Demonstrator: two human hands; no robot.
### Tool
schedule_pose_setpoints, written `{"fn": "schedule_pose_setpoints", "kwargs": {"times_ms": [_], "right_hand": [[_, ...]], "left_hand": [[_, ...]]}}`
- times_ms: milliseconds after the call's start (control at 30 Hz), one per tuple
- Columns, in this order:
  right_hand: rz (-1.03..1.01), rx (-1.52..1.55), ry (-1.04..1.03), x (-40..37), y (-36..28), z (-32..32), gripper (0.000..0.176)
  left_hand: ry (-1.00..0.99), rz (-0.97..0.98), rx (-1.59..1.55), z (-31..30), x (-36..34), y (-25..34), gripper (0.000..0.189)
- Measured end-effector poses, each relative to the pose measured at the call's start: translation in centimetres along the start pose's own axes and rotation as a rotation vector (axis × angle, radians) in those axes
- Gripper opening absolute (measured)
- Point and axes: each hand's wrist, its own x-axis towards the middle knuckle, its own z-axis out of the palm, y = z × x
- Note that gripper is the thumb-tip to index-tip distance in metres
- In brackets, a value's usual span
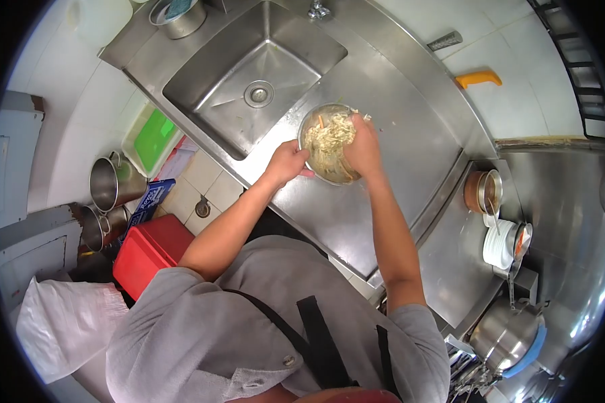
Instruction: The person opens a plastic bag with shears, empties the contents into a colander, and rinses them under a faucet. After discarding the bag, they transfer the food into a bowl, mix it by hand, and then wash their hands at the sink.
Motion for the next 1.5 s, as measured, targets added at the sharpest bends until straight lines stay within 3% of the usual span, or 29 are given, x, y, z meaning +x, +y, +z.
{"fn": "schedule_pose_setpoints", "kwargs": {"times_ms": [67,133,267,333,367,433,467,533,733,833,967,1100,1167,1200,1267,1300,1333,1400,1467,1500], "right_hand": [[-0.007,0.151,-0.083,0.6,0.8,-1.5,0.049],[0.076,0.484,-0.376,1.2,1.8,-2.6,0.056],[0.282,0.435,-0.347,0.3,3.5,3.3,0.063],[0.549,0.859,-0.232,-0.3,3.3,7.5,0.067],[0.552,0.854,-0.224,-0.5,2.2,6.8,0.067],[0.614,1.126,-0.198,-0.5,0.4,5.2,0.069],[0.628,1.119,-0.185,-0.2,0.7,5.0,0.069],[0.491,0.685,-0.072,0.2,1.9,3.9,0.061],[0.516,0.407,0.07,1.6,-5.7,-1.8,0.05],[0.481,0.449,0.099,1.4,-6.7,-2.6,0.047],[0.67,0.21,0.137,2.1,-8.8,-1.6,0.048],[0.836,0.209,0.216,2.1,-9.8,1.2,0.046],[0.775,0.001,0.187,1.2,-9.6,4.0,0.042],[0.796,0.013,0.209,0.4,-9.5,4.4,0.042],[0.571,0.174,0.12,-1.8,-9.6,4.2,0.042],[0.621,0.394,0.145,-2.6,-9.5,3.7,0.042],[0.629,0.399,0.161,-3.4,-9.5,3.5,0.042],[0.982,0.358,0.303,-4.6,-9.4,3.7,0.046],[1.026,0.441,0.379,-6.4,-7.1,8.3,0.049],[1.017,0.33,0.479,-6.4,-7.0,10.1,0.054]], "left_hand": [[-0.021,0.018,0.014,-0.1,0.2,0.5,0.02],[-0.029,0.016,0.033,-0.4,0.5,0.5,0.02],[-0.089,0.013,-0.028,-0.4,1.1,-0.5,0.023],[-0.088,0.01,0.003,-0.2,0.7,0.3,0.023],[-0.092,-0.006,-0.035,-0.4,0.7,0.5,0.023],[-0.113,-0.012,-0.066,-1.1,1.4,0.8,0.022],[-0.13,-0.02,-0.068,-1.6,2.0,0.7,0.022],[-0.187,0.094,0.059,-2.6,3.4,0.7,0.021],[-0.309,0.044,0.127,-5.0,6.9,2.0,0.021],[-0.464,-0.012,0.203,-6.0,8.3,3.2,0.025],[-0.527,0.029,0.258,-6.7,8.7,4.2,0.021],[-0.611,-0.043,0.229,-7.7,8.7,5.7,0.02],[-0.621,-0.084,0.313,-8.5,8.6,6.4,0.017],[-0.641,-0.085,0.339,-8.5,8.7,6.5,0.017],[-0.657,-0.094,0.324,-8.7,8.7,6.3,0.018],[-0.669,-0.093,0.338,-8.5,8.7,6.1,0.018],[-0.694,-0.116,0.321,-8.3,8.6,5.8,0.019],[-0.724,-0.142,0.314,-7.7,8.4,4.7,0.021],[-0.887,-0.181,0.381,-6.9,8.1,2.6,0.026],[-0.886,-0.202,0.439,-6.3,7.5,1.6,0.026]]}}
